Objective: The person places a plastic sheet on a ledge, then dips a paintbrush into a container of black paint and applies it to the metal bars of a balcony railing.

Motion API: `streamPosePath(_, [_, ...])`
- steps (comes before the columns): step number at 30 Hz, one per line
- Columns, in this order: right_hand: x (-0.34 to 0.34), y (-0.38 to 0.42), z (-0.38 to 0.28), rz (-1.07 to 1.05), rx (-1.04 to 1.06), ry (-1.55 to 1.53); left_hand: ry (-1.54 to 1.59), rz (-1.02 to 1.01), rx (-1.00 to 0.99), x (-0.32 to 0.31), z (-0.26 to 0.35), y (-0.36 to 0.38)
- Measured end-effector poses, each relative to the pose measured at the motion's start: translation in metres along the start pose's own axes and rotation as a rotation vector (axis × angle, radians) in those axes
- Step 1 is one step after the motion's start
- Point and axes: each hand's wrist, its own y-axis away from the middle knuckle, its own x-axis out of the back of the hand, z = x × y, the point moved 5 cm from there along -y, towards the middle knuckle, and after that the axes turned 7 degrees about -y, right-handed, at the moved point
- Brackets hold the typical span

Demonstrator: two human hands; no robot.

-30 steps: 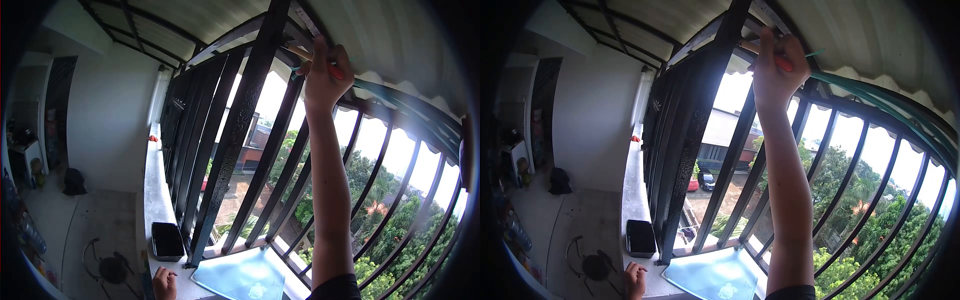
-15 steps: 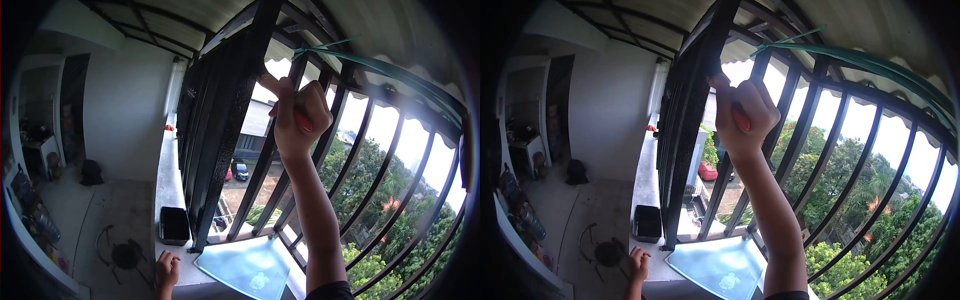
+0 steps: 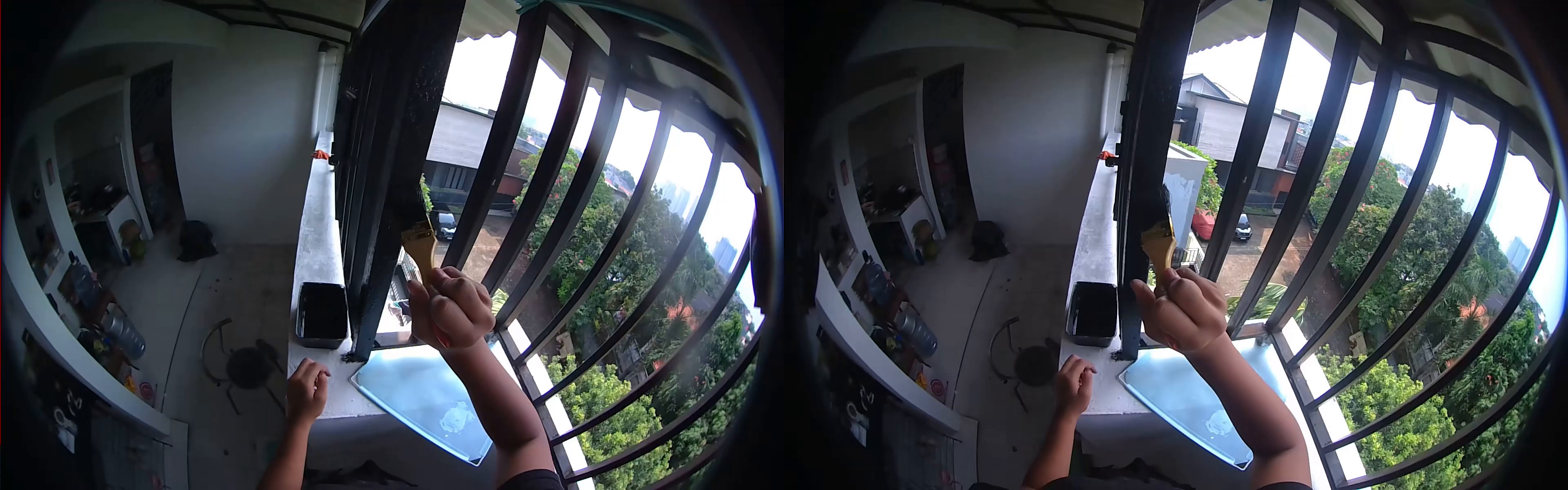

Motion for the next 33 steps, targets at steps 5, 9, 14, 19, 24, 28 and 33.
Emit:
streamPosePath(5, [-0.001, 0.04, -0.021, -0.023, -0.069, -0.017, 0.006, -0.011, -0.007, -0.002, 0.001, -0.001])
streamPosePath(9, [-0.004, 0.053, -0.035, -0.065, -0.079, -0.058, -0.006, -0.011, -0.022, -0.002, 0.001, -0.002])
streamPosePath(14, [-0.008, 0.084, -0.049, -0.085, -0.16, -0.1, -0.004, -0.001, -0.032, -0.003, 0.0, -0.002])
streamPosePath(19, [-0.01, 0.112, -0.063, -0.084, -0.233, -0.068, 0.003, -0.013, -0.011, -0.003, 0.001, -0.002])
streamPosePath(24, [-0.013, 0.139, -0.076, -0.141, -0.306, -0.09, 0.005, -0.041, 0.018, -0.003, 0.0, -0.003])
streamPosePath(28, [-0.013, 0.157, -0.081, -0.162, -0.402, -0.126, 0.027, -0.057, 0.004, -0.005, -0.001, -0.003])
streamPosePath(33, [-0.009, 0.173, -0.089, -0.261, -0.569, -0.143, 0.013, -0.053, -0.008, -0.006, 0.001, -0.004])
